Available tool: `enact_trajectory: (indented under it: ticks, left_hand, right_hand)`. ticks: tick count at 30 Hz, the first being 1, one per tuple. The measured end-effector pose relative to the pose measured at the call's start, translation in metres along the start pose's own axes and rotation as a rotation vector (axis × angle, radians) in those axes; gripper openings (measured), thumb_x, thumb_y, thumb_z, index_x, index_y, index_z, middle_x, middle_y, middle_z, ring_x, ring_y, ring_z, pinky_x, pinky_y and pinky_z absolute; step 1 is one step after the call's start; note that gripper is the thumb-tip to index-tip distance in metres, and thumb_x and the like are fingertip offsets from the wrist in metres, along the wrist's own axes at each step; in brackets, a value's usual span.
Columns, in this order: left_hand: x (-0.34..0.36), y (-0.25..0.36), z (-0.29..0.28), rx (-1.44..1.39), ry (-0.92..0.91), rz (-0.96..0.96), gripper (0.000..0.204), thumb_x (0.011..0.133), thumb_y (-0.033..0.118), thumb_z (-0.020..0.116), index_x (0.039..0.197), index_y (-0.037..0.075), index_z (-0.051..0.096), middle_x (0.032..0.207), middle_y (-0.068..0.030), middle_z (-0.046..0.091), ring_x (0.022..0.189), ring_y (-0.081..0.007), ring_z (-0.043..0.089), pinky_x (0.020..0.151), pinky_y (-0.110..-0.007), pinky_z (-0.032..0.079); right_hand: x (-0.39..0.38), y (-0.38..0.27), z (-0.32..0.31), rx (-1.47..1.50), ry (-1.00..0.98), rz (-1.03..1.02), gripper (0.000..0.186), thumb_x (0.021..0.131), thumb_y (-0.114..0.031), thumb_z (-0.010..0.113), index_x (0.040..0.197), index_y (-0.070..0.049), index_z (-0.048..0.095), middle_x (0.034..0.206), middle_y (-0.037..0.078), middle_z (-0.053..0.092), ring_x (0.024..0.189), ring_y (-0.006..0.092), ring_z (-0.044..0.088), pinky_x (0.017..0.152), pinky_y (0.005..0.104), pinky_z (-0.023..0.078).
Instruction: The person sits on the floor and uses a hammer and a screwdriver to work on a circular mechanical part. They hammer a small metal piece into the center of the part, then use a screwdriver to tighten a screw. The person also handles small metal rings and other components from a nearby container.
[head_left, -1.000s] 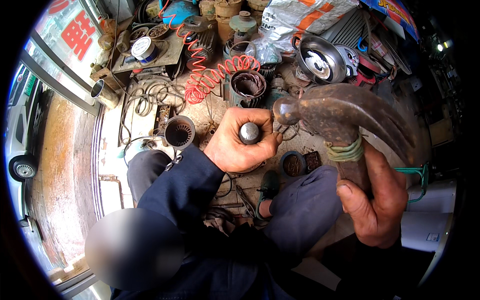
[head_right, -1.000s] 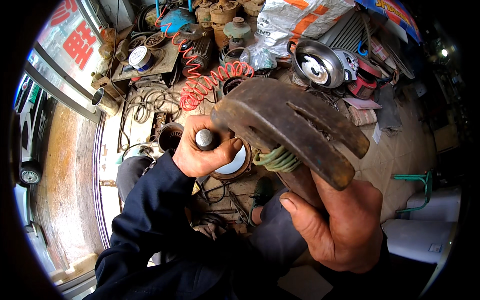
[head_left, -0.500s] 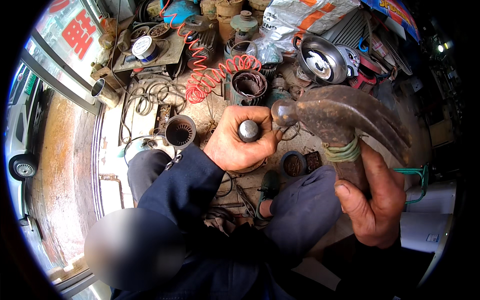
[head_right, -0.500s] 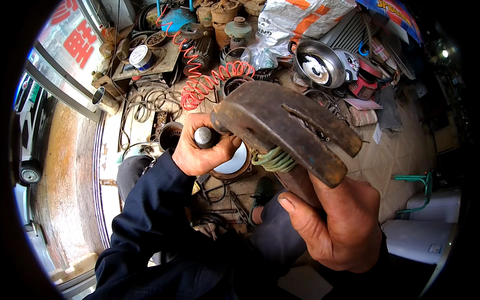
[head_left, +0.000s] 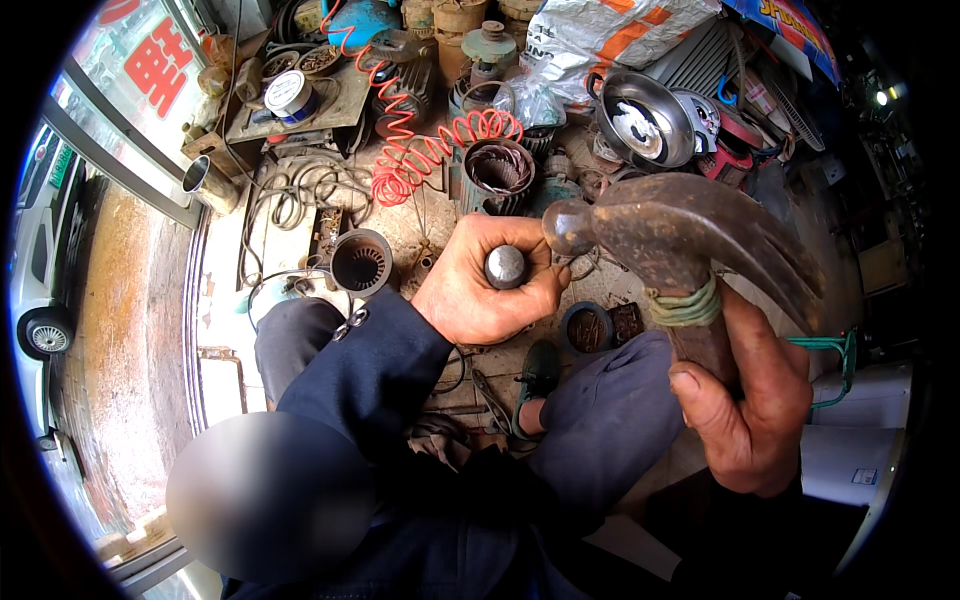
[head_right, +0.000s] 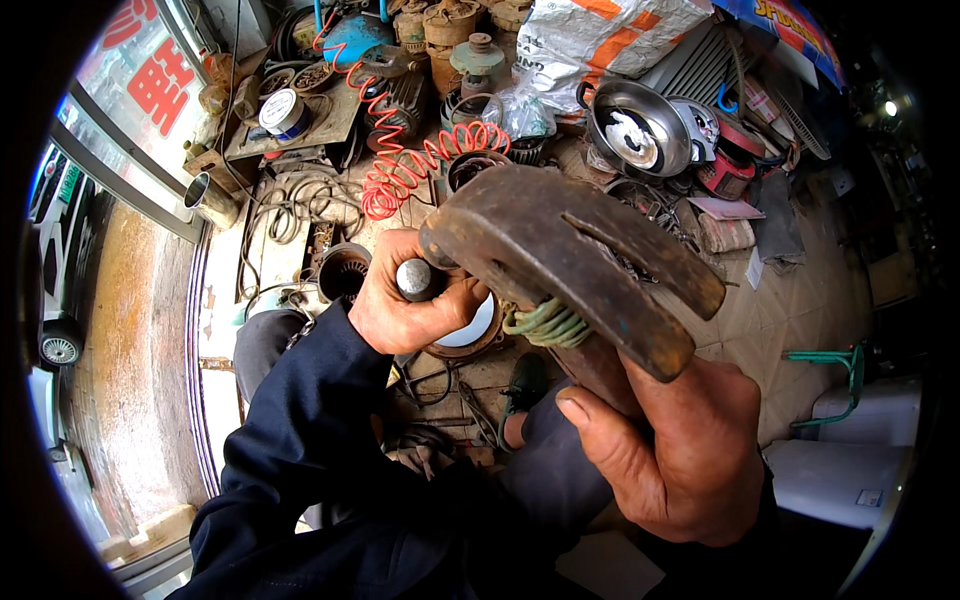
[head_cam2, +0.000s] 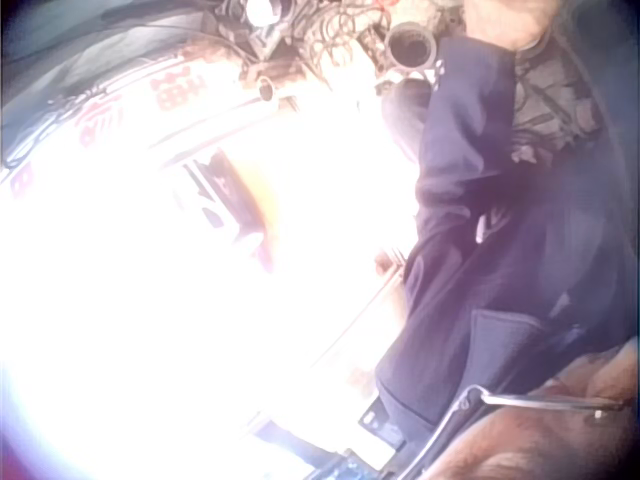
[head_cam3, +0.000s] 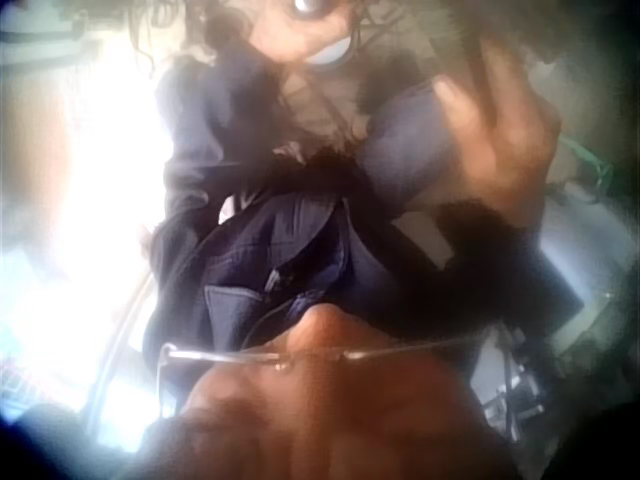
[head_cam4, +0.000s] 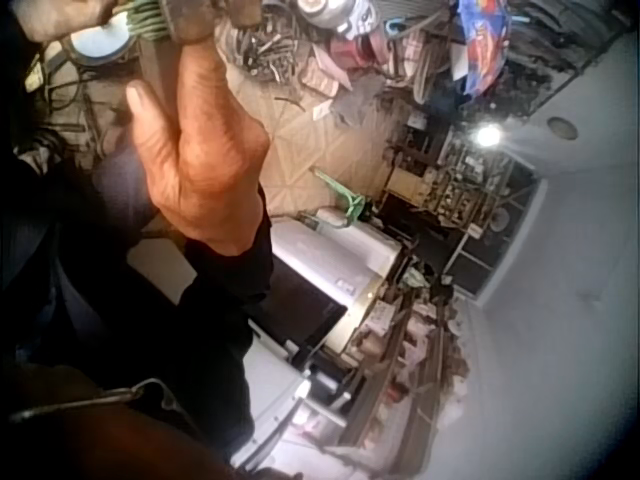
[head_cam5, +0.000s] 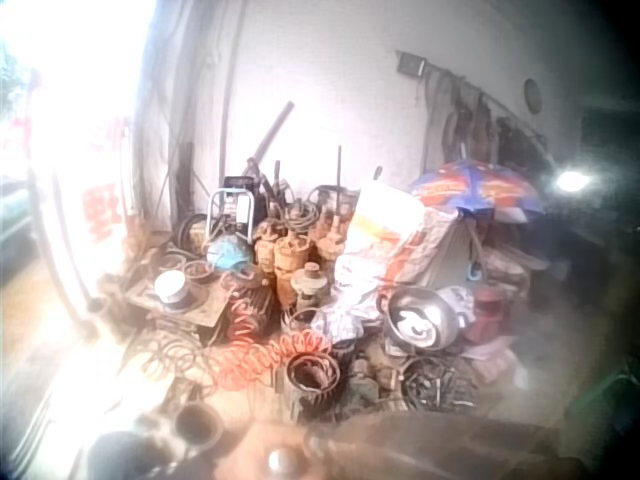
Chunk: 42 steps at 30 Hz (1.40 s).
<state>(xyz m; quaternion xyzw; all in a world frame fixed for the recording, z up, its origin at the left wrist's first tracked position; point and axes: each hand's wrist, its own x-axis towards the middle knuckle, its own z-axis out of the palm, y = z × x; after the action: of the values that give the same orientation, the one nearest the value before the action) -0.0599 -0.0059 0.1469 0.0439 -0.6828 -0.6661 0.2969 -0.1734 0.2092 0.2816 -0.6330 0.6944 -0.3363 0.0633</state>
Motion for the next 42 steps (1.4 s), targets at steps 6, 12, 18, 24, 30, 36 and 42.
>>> enact_trajectory:
  ticks: [6,12,18,24,30,36,42]
  left_hand:
    - [-0.002,-0.002,0.007,0.032,-0.097,0.105,0.017,0.082,0.004,0.072,0.070,0.002,0.060,0.062,-0.0060,0.056,0.059,-0.0125,0.055,0.055,-0.032,0.044]
    - [-0.048,-0.002,0.030,0.319,-0.207,0.403,0.014,0.075,0.013,0.078,0.079,0.007,0.065,0.070,-0.0105,0.062,0.062,-0.0325,0.065,0.057,-0.043,0.053]
    - [-0.061,-0.011,0.054,0.338,-0.250,0.406,0.022,0.076,0.017,0.081,0.081,0.007,0.062,0.075,-0.0080,0.054,0.064,-0.0299,0.061,0.055,-0.044,0.049]
    - [-0.073,-0.018,0.055,0.309,-0.173,0.472,0.018,0.074,0.010,0.076,0.072,0.007,0.058,0.073,-0.0072,0.051,0.059,-0.0269,0.059,0.050,-0.041,0.047]
    - [-0.071,-0.016,0.054,0.273,-0.114,0.498,0.021,0.075,0.007,0.075,0.069,0.007,0.055,0.070,-0.0071,0.050,0.056,-0.0258,0.058,0.047,-0.040,0.046]
    - [-0.068,-0.018,0.051,0.231,-0.091,0.493,0.020,0.073,0.005,0.075,0.069,0.007,0.056,0.071,-0.0070,0.051,0.056,-0.0255,0.059,0.047,-0.040,0.046]
    - [-0.066,-0.012,0.048,0.259,-0.104,0.438,0.012,0.072,0.007,0.072,0.071,0.005,0.060,0.070,-0.0089,0.054,0.059,-0.0292,0.062,0.051,-0.042,0.051]
  right_hand:
    - [0.004,-0.013,-0.012,-0.133,-0.051,-0.061,0.054,0.092,-0.010,0.073,0.140,0.011,0.057,0.117,0.026,0.071,0.096,0.0330,0.075,0.087,0.0377,0.058]
    - [-0.060,-0.006,0.008,-0.173,-0.037,-0.091,0.048,0.091,-0.013,0.076,0.130,0.009,0.060,0.119,0.028,0.068,0.088,0.0349,0.076,0.076,0.0425,0.061]
    - [-0.169,0.044,0.088,-0.864,0.735,-0.249,0.033,0.092,-0.017,0.076,0.112,0.005,0.063,0.101,0.020,0.066,0.076,0.0295,0.071,0.067,0.0395,0.059]
    - [-0.198,0.079,0.117,-1.134,1.089,-0.268,0.025,0.093,-0.022,0.075,0.095,0.001,0.065,0.082,0.012,0.064,0.064,0.0241,0.067,0.058,0.0364,0.056]
    - [-0.207,0.091,0.130,-1.180,1.182,-0.249,0.029,0.094,-0.026,0.074,0.077,-0.003,0.068,0.064,0.004,0.063,0.053,0.0187,0.062,0.050,0.0334,0.054]
    - [-0.219,0.084,0.128,-1.162,0.943,-0.130,0.027,0.094,-0.021,0.076,0.082,0.003,0.073,0.074,0.013,0.073,0.060,0.0237,0.070,0.056,0.0345,0.059]
    - [-0.191,0.065,0.112,-1.092,0.729,-0.247,0.023,0.092,-0.018,0.077,0.084,0.002,0.072,0.076,0.012,0.072,0.061,0.0239,0.070,0.057,0.0350,0.059]
